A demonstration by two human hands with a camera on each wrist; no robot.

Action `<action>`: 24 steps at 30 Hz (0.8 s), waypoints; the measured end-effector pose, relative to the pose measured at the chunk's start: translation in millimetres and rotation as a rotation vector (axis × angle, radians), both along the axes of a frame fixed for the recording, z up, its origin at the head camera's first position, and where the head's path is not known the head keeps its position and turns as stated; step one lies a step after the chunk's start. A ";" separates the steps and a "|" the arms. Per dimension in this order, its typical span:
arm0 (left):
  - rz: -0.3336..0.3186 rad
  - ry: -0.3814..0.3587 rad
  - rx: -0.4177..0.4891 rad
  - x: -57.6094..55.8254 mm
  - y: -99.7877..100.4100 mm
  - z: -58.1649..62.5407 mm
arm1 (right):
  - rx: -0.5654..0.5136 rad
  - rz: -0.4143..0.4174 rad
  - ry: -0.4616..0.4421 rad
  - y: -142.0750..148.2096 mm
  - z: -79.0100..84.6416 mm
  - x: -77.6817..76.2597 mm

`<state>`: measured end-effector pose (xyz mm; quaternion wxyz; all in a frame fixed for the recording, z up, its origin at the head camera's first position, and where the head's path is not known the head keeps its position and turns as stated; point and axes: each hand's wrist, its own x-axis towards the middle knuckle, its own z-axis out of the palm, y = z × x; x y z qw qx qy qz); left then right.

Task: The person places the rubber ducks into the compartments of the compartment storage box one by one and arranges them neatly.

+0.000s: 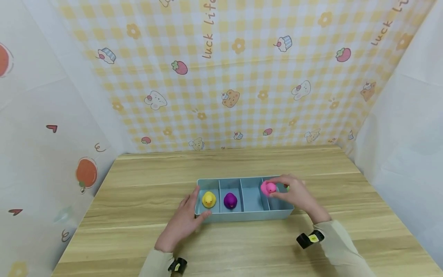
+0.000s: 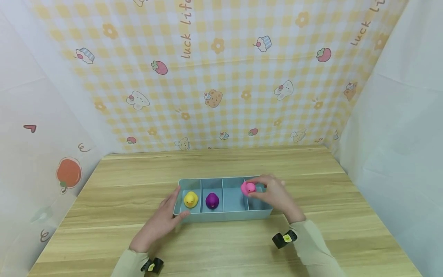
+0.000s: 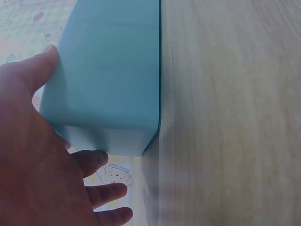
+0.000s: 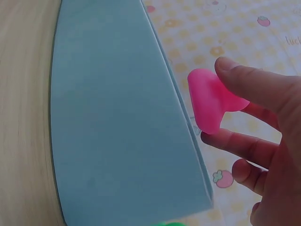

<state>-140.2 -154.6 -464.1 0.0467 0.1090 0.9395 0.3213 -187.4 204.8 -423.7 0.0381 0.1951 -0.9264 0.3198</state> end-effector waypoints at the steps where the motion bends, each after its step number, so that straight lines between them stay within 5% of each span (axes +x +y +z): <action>1: -0.002 0.002 0.001 -0.1 -0.1 0.0 | -0.002 0.010 -0.001 -2.5 -0.1 -0.1; 17: -0.003 0.008 -0.001 -0.3 -0.7 -1.8 | 0.054 0.060 -0.025 -36.2 -0.8 -3.3; 24: -0.003 -0.004 0.006 1.0 -0.4 -0.5 | 0.195 0.083 0.047 -45.9 -8.9 -7.1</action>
